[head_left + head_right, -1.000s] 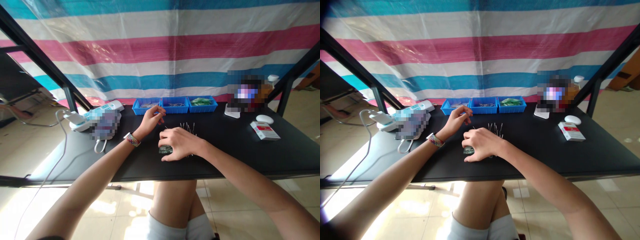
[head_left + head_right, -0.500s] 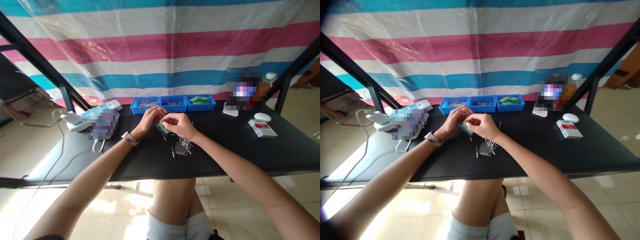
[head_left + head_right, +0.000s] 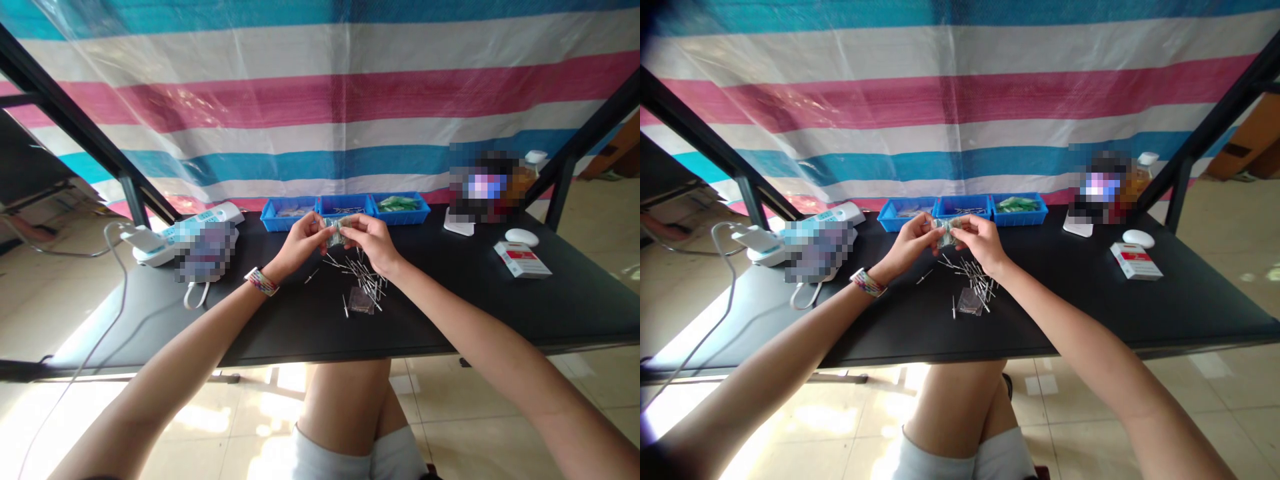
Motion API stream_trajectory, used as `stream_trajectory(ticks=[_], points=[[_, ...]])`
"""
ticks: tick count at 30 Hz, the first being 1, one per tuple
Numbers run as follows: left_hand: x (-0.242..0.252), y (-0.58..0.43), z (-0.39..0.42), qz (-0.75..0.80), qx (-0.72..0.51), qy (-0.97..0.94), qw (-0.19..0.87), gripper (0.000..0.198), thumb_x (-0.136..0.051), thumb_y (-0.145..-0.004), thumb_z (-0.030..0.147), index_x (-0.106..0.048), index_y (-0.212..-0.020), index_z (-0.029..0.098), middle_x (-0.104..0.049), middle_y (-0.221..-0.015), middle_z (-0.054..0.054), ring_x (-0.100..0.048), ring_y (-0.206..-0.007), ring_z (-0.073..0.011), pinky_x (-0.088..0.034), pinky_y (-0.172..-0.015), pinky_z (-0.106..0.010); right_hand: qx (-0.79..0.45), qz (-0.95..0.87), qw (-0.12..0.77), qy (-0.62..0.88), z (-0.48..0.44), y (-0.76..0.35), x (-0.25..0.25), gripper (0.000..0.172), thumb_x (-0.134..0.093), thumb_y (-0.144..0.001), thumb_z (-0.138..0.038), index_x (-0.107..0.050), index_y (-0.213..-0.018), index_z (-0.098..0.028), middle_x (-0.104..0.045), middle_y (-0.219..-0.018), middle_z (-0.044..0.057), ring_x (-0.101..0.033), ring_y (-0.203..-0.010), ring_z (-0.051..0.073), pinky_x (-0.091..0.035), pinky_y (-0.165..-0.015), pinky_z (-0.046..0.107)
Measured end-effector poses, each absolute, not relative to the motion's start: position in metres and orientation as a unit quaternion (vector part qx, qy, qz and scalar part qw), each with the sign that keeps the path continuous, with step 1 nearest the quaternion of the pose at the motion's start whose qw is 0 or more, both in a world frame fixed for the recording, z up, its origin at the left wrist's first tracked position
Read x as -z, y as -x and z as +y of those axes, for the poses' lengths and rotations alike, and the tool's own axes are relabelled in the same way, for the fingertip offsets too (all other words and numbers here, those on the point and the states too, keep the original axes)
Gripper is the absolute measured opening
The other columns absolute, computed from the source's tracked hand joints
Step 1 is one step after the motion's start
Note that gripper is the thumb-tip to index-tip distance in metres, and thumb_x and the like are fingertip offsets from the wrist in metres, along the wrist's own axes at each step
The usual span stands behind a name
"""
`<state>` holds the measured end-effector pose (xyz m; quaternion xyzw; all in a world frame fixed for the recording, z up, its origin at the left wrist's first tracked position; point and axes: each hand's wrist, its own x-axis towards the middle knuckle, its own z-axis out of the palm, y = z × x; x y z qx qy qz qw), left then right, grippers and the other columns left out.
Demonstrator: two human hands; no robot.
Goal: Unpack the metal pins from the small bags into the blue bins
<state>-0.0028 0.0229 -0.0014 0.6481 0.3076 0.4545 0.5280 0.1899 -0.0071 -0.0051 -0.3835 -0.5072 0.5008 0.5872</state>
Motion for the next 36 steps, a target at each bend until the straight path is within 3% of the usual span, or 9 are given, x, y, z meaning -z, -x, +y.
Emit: stream_trajectory(ticks=[4, 10, 13, 17, 21, 25, 30, 33, 36], points=[[-0.001, 0.008, 0.025, 0.328, -0.377, -0.651, 0.571, 0.068, -0.054, -0.098, 0.076, -0.060, -0.065, 0.017, -0.063, -0.055, -0.006, -0.062, -0.052, -0.0144, -0.051, -0.055, -0.025, -0.413, -0.561, 0.622, 0.357, -0.004, -0.192, 0.006, 0.023, -0.087, -0.078, -0.042, -0.080, -0.091, -0.024, -0.079, -0.093, 0.004, -0.073, -0.087, 0.021, -0.064, -0.082, 0.038], [0.000, 0.007, 0.026, 0.320, -0.402, -0.617, 0.596, 0.046, -0.086, -0.081, 0.056, -0.070, -0.089, 0.014, -0.075, -0.080, -0.007, -0.074, -0.066, -0.0179, -0.057, -0.061, -0.026, -0.257, -0.687, 0.582, 0.352, -0.008, -0.194, 0.006, 0.008, -0.078, -0.087, -0.030, -0.085, -0.089, -0.027, -0.075, -0.136, 0.008, -0.068, -0.129, 0.031, -0.051, -0.118, 0.053], [-0.002, 0.006, 0.026, 0.317, -0.430, -0.631, 0.562, 0.043, -0.088, -0.080, 0.053, -0.071, -0.090, 0.014, -0.073, -0.076, -0.004, -0.073, -0.065, -0.0169, -0.057, -0.061, -0.025, -0.281, -0.674, 0.580, 0.360, -0.010, -0.193, 0.005, 0.017, -0.072, -0.091, -0.031, -0.085, -0.101, -0.027, -0.072, -0.141, 0.008, -0.070, -0.125, 0.030, -0.060, -0.108, 0.050], [-0.007, 0.005, 0.021, 0.316, -0.421, -0.681, 0.509, 0.045, -0.083, -0.085, 0.057, -0.072, -0.088, 0.014, -0.074, -0.070, -0.005, -0.071, -0.062, -0.0164, -0.056, -0.062, -0.026, -0.408, -0.580, 0.602, 0.366, -0.006, -0.194, 0.007, 0.046, -0.081, -0.085, -0.045, -0.074, -0.127, -0.027, -0.078, -0.114, 0.006, -0.075, -0.087, 0.021, -0.069, -0.069, 0.035], [-0.009, 0.003, 0.012, 0.336, -0.407, -0.715, 0.458, 0.047, -0.080, -0.088, 0.061, -0.068, -0.080, 0.016, -0.073, -0.064, -0.004, -0.067, -0.057, -0.0154, -0.051, -0.058, -0.025, -0.471, -0.560, 0.573, 0.368, 0.001, -0.196, 0.010, 0.045, -0.090, -0.074, -0.056, -0.076, -0.097, -0.020, -0.074, -0.082, 0.003, -0.070, -0.071, 0.019, -0.064, -0.055, 0.030], [-0.007, 0.003, 0.009, 0.384, -0.437, -0.712, 0.393, 0.056, -0.073, -0.092, 0.065, -0.058, -0.064, 0.019, -0.060, -0.048, -0.001, -0.054, -0.045, -0.0114, -0.039, -0.049, -0.023, -0.408, -0.577, 0.605, 0.367, 0.002, -0.197, 0.009, 0.039, -0.090, -0.077, -0.056, -0.074, -0.085, -0.021, -0.071, -0.077, 0.001, -0.065, -0.064, 0.016, -0.063, -0.056, 0.032], [-0.009, 0.003, 0.016, 0.382, -0.364, -0.647, 0.550, 0.073, -0.049, -0.097, 0.078, -0.068, -0.066, 0.015, -0.070, -0.059, -0.010, -0.064, -0.050, -0.0160, -0.049, -0.053, -0.026, -0.220, -0.685, 0.603, 0.345, -0.005, -0.198, 0.006, 0.019, -0.080, -0.093, -0.044, -0.081, -0.091, -0.024, -0.074, -0.096, 0.006, -0.072, -0.086, 0.021, -0.065, -0.078, 0.038], [-0.009, 0.003, 0.020, 0.378, -0.395, -0.600, 0.585, 0.052, -0.069, -0.090, 0.064, -0.071, -0.076, 0.013, -0.078, -0.075, -0.012, -0.069, -0.058, -0.0162, -0.052, -0.055, -0.025, -0.157, -0.740, 0.566, 0.328, -0.008, -0.199, 0.005, 0.007, -0.078, -0.094, -0.031, -0.083, -0.092, -0.026, -0.076, -0.104, 0.007, -0.073, -0.103, 0.025, -0.061, -0.099, 0.044], [-0.007, 0.005, 0.023, 0.359, -0.427, -0.588, 0.586, 0.031, -0.079, -0.080, 0.045, -0.071, -0.081, 0.015, -0.076, -0.075, -0.007, -0.070, -0.060, -0.0157, -0.054, -0.058, -0.024, -0.143, -0.740, 0.564, 0.338, -0.010, -0.200, 0.005, 0.014, -0.075, -0.092, -0.027, -0.084, -0.104, -0.028, -0.073, -0.125, 0.009, -0.069, -0.122, 0.028, -0.055, -0.112, 0.049]])
